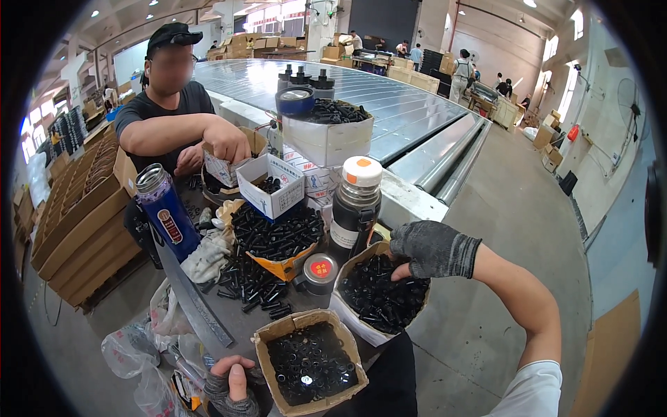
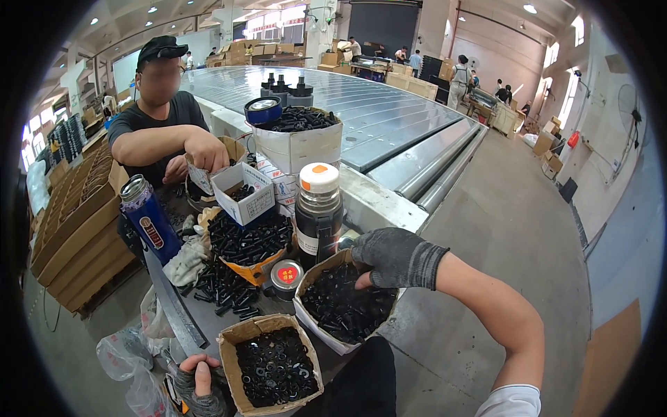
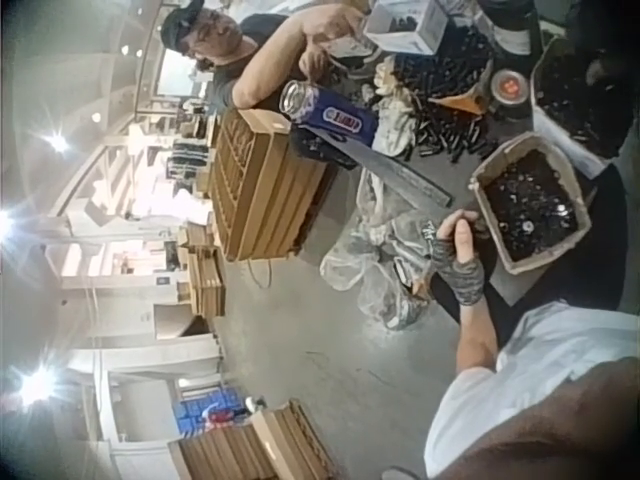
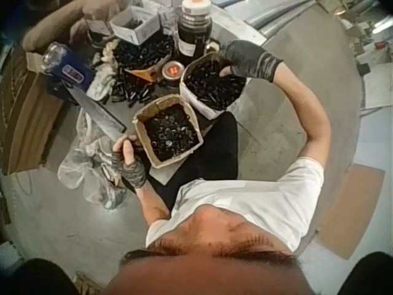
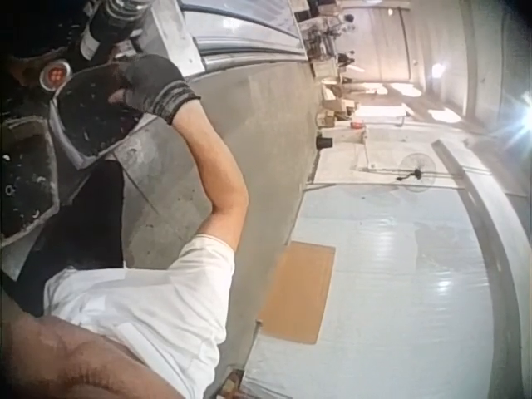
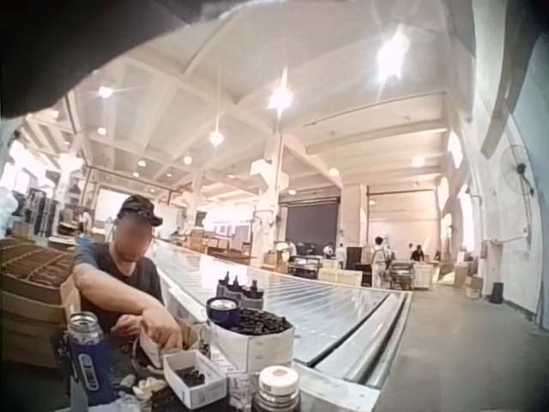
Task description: Assembling small black plastic components by hand at a workbench.
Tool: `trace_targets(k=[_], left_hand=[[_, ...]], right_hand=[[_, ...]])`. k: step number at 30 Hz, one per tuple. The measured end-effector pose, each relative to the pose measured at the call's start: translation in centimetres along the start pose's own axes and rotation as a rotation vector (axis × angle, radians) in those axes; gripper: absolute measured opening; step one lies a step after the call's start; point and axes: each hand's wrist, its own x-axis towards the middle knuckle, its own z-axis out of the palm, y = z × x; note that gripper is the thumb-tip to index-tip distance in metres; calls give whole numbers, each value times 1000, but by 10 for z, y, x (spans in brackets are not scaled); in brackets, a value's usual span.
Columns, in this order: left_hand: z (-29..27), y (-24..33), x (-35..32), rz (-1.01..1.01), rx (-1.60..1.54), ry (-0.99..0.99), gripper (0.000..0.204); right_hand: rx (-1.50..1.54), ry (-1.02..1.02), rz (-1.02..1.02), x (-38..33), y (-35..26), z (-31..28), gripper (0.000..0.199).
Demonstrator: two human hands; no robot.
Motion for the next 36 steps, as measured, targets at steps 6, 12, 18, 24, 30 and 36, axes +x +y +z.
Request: trace_targets(k=[6, 12, 18, 24, 30, 36], left_hand=[[-1, -5, 1, 19, -11, 1, 18], [1, -3, 0, 29, -7, 1, 18], [0, 3, -2, 38, 36, 7, 18], [-2, -4, 1, 24, -1, -13, 18], [4, -6, 4, -6, -49, -29, 17], [-3, -3, -1, 16, 32, -11, 17]], right_hand=[[-153, -163, 133, 17, -6, -5, 32], [-109, -208, 64, 20, 4, -1, 31], [-180, -143, 19, 18, 1, 5, 24], [-104, 136, -22, 11, 2, 1, 18], [-68, 236, -126, 7, 0, 6, 14], [-45, 150, -126, 26, -1, 26, 10]])
